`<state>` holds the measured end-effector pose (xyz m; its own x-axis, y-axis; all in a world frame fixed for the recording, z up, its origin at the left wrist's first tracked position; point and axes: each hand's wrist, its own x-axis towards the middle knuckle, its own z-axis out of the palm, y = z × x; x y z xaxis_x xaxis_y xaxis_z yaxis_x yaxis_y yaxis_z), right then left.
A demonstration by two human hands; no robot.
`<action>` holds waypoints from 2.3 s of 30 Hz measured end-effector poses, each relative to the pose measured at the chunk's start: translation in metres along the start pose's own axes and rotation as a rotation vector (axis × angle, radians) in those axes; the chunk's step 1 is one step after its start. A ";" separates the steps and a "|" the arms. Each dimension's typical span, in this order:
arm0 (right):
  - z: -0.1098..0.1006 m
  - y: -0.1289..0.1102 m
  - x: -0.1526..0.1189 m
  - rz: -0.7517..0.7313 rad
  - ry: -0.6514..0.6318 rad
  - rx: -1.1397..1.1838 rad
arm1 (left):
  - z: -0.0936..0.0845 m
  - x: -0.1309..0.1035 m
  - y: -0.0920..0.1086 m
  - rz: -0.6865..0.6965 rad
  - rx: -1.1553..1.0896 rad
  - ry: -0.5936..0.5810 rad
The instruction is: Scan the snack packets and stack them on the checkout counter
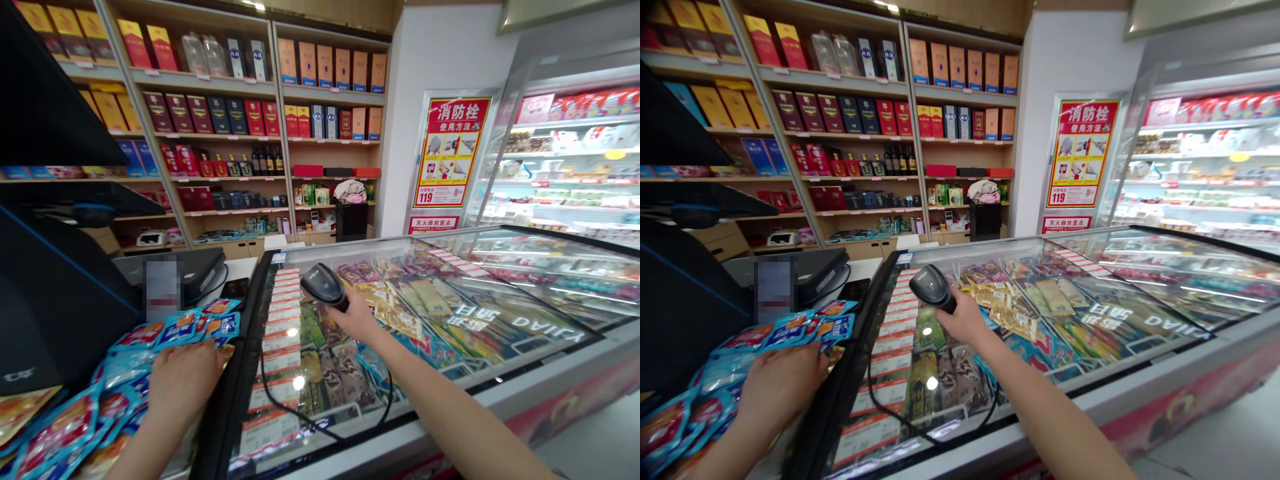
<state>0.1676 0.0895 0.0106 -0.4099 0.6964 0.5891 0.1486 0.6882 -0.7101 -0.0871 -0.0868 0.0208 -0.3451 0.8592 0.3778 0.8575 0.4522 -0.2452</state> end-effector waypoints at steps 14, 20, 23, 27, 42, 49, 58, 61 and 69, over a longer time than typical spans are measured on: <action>0.016 0.008 -0.016 -0.024 -0.117 0.152 | -0.015 0.031 0.052 -0.573 -1.771 0.189; 0.008 0.007 -0.021 -0.033 -0.146 0.101 | -0.025 0.040 0.101 -0.784 -2.253 -0.023; 0.004 0.007 -0.024 -0.039 -0.156 0.082 | -0.015 0.042 0.105 -0.871 -2.323 -0.030; 0.000 0.002 -0.026 -0.030 -0.186 0.066 | -0.004 0.042 0.103 -0.876 -2.341 0.082; -0.001 -0.013 -0.028 -0.007 -0.277 -0.090 | 0.001 0.037 0.107 -0.817 -2.132 0.264; 0.000 -0.011 -0.027 -0.019 -0.305 -0.185 | 0.003 0.036 0.107 -0.754 -2.043 0.330; 0.001 -0.009 -0.027 -0.021 -0.301 -0.229 | 0.010 0.035 0.106 -0.702 -1.989 0.356; 0.001 -0.009 -0.027 -0.006 -0.312 -0.231 | 0.011 0.035 0.106 -0.704 -1.984 0.356; 0.000 -0.010 -0.028 0.001 -0.317 -0.213 | 0.011 0.035 0.106 -0.703 -1.996 0.362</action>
<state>0.1771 0.0635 0.0010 -0.6632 0.6222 0.4161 0.3189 0.7378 -0.5950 -0.0126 -0.0061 -0.0017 -0.8413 0.5241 0.1321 -0.1105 -0.4059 0.9072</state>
